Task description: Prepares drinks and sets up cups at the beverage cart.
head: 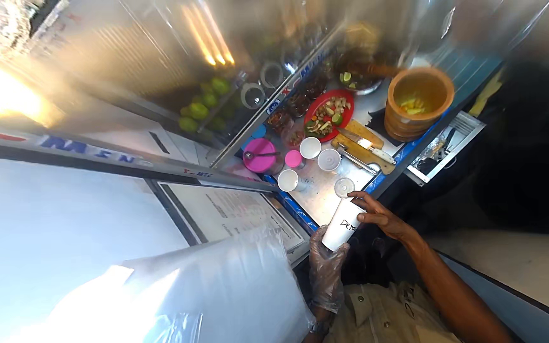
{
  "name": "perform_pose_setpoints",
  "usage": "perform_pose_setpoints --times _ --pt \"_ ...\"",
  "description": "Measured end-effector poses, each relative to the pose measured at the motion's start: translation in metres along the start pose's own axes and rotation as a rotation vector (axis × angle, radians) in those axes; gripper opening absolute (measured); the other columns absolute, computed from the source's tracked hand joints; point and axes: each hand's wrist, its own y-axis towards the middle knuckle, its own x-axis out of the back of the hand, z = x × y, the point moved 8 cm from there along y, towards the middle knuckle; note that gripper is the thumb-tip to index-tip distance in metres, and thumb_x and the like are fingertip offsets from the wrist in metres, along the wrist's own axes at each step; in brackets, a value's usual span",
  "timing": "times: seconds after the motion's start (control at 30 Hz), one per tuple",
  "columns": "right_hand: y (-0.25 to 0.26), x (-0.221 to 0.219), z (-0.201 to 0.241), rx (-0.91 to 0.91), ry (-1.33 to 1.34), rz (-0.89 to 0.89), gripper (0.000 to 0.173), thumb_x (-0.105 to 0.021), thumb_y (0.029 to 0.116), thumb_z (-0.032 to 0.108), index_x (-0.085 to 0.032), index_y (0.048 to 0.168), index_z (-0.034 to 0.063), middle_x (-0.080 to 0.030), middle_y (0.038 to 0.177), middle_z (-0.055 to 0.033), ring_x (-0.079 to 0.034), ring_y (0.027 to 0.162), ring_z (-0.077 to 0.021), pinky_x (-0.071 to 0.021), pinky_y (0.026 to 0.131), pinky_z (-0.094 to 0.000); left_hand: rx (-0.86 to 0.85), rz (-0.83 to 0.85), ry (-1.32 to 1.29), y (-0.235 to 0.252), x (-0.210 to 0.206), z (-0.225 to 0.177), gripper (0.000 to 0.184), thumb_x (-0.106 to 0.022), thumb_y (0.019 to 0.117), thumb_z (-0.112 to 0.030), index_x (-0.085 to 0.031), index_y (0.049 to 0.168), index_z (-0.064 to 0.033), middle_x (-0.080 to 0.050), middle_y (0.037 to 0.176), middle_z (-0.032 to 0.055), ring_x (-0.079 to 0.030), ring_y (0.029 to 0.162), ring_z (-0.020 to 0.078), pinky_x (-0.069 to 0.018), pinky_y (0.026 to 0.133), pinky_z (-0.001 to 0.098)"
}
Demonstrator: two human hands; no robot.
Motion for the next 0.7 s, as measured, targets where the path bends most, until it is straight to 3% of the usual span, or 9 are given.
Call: perform_pose_setpoints --times 0.1,0.2,0.27,0.37,0.47,0.6,0.7 --pt "0.014 0.006 0.000 -0.034 -0.188 -0.123 0.074 -0.072 0.0880 0.027 -0.041 0.151 0.0068 -0.062 0.133 -0.0156 -0.067 0.112 -0.0227 -0.0580 0.095 -0.0407 0.076 -0.013 0.151 0.000 0.013 0.015 0.090 -0.080 0.0764 -0.002 -0.035 0.154 -0.0067 -0.052 0.148 0.0169 -0.056 0.131 0.0216 -0.0529 0.103 0.0353" --pt "0.051 0.006 -0.003 -0.014 -0.610 -0.296 0.088 -0.086 0.0758 0.028 -0.044 0.152 0.0140 -0.057 0.141 -0.0142 -0.061 0.123 -0.0267 -0.0551 0.099 -0.0502 0.166 0.001 0.319 -0.006 0.019 0.029 0.098 -0.084 0.0778 -0.020 -0.030 0.160 -0.0193 -0.041 0.160 0.0114 -0.049 0.140 0.0241 -0.0501 0.106 0.0414" --pt "0.082 -0.013 -0.013 -0.016 -0.875 -0.254 0.092 -0.087 0.0720 0.028 -0.044 0.153 0.0199 -0.051 0.148 -0.0115 -0.057 0.128 -0.0328 -0.0557 0.095 -0.0570 0.210 0.029 0.359 -0.011 0.016 0.034 0.090 -0.083 0.0794 -0.024 -0.038 0.157 -0.0202 -0.043 0.159 0.0094 -0.053 0.136 0.0240 -0.0516 0.104 0.0427" --pt "0.121 -0.038 -0.041 -0.016 -1.139 -0.098 0.092 -0.083 0.0754 0.025 -0.040 0.157 0.0219 -0.048 0.151 -0.0131 -0.058 0.122 -0.0388 -0.0561 0.086 -0.0569 0.245 0.104 0.351 -0.019 0.011 0.035 0.079 -0.081 0.0822 -0.023 -0.046 0.153 -0.0204 -0.051 0.153 0.0073 -0.059 0.128 0.0203 -0.0541 0.100 0.0400" --pt "0.136 -0.044 -0.058 -0.026 -1.247 -0.013 0.094 -0.081 0.0777 0.021 -0.035 0.160 0.0225 -0.050 0.147 -0.0165 -0.060 0.116 -0.0397 -0.0558 0.081 -0.0553 0.237 0.132 0.271 -0.025 0.013 0.035 0.072 -0.078 0.0847 -0.017 -0.048 0.151 -0.0168 -0.054 0.150 0.0075 -0.063 0.124 0.0197 -0.0566 0.098 0.0371" --pt "0.139 -0.043 -0.057 -0.008 -1.253 -0.013 0.091 -0.081 0.0770 0.022 -0.039 0.157 0.0210 -0.048 0.148 -0.0150 -0.060 0.116 -0.0385 -0.0557 0.081 -0.0541 0.219 0.126 0.212 -0.026 0.021 0.040 0.068 -0.076 0.0864 -0.013 -0.050 0.149 -0.0131 -0.053 0.151 0.0086 -0.062 0.124 0.0196 -0.0559 0.098 0.0349" --pt "0.134 -0.041 -0.053 -0.019 -1.258 0.012 0.101 -0.083 0.0719 0.014 -0.034 0.160 0.0223 -0.043 0.154 -0.0143 -0.058 0.119 -0.0393 -0.0556 0.082 -0.0546 0.221 0.118 0.189 -0.026 0.019 0.039 0.067 -0.075 0.0864 -0.011 -0.050 0.148 -0.0115 -0.053 0.150 0.0097 -0.063 0.123 0.0188 -0.0559 0.097 0.0337"
